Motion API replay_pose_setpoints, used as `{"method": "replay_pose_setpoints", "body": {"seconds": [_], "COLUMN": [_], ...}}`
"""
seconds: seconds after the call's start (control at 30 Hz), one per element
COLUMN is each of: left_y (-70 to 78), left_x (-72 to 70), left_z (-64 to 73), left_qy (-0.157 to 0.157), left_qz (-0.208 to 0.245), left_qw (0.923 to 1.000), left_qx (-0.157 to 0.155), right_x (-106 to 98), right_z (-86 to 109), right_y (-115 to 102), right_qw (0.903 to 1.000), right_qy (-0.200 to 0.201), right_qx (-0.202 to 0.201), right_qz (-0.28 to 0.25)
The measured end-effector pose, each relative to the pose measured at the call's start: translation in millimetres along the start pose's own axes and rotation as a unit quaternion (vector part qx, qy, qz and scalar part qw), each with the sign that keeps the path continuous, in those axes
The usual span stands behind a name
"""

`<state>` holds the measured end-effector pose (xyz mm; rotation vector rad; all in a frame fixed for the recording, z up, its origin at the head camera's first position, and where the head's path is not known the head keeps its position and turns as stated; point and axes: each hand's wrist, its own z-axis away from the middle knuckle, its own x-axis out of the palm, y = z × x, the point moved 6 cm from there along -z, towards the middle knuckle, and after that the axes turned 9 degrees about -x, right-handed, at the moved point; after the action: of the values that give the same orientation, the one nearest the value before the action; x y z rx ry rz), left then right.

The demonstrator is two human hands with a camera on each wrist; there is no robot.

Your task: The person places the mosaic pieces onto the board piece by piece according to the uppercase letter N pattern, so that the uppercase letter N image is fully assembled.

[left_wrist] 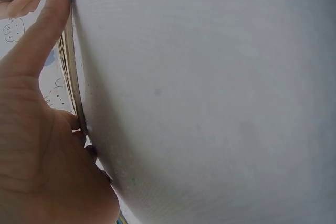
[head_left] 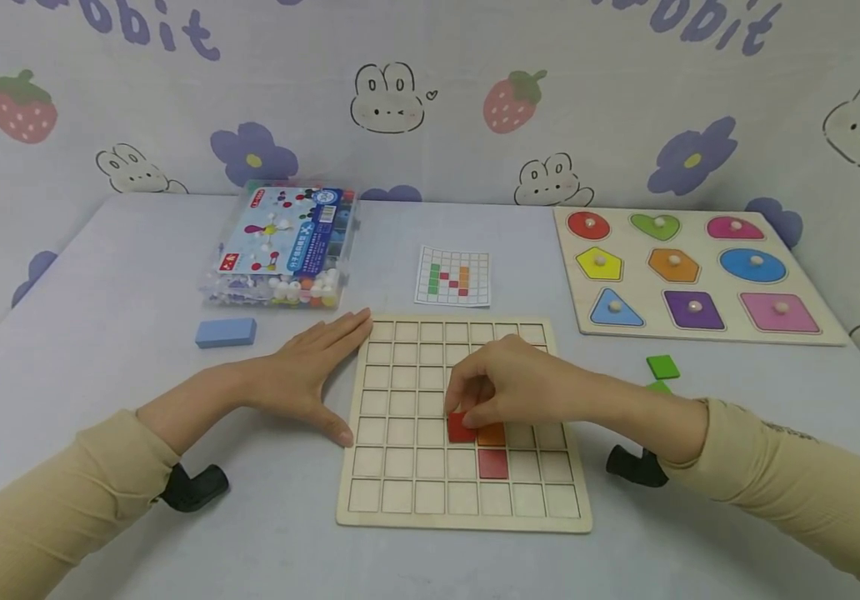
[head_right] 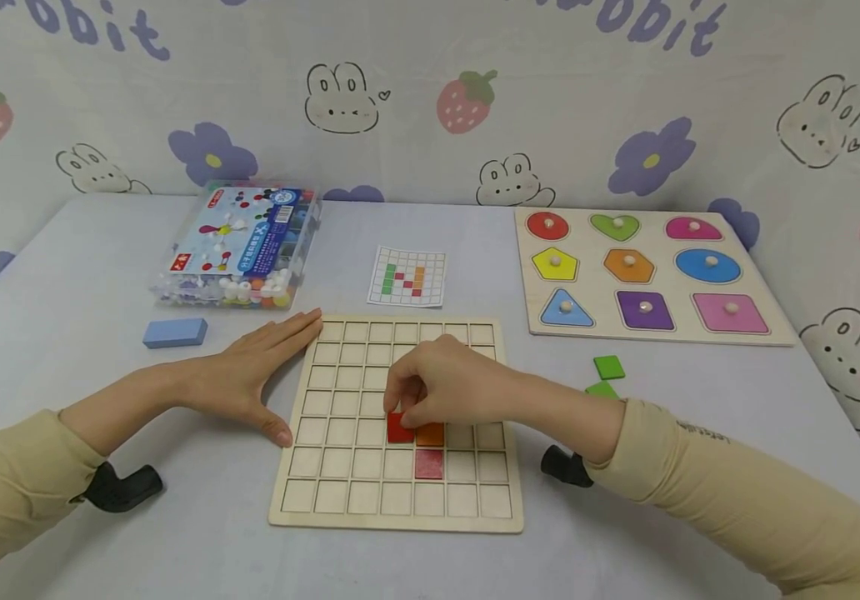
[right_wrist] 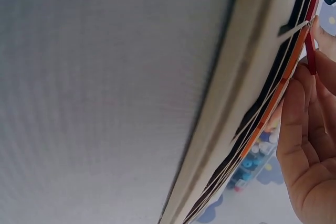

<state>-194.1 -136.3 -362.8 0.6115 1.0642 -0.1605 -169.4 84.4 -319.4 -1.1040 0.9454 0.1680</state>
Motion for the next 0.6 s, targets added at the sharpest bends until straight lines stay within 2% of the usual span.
{"method": "replay_pose_setpoints", "body": {"seconds": [0.6], "left_y": [1.3], "left_x": [-0.8], "left_z": [0.5], "left_qy": [0.001], "left_qz": [0.001], "left_qw": [1.0000], "left_qx": [0.003], "right_x": [4.7], "right_z": [-0.6], "right_y": [-4.7], "right_qw": [0.9986], "right_qy": [0.009], "right_qx": [-0.035], "right_qz": [0.038]}}
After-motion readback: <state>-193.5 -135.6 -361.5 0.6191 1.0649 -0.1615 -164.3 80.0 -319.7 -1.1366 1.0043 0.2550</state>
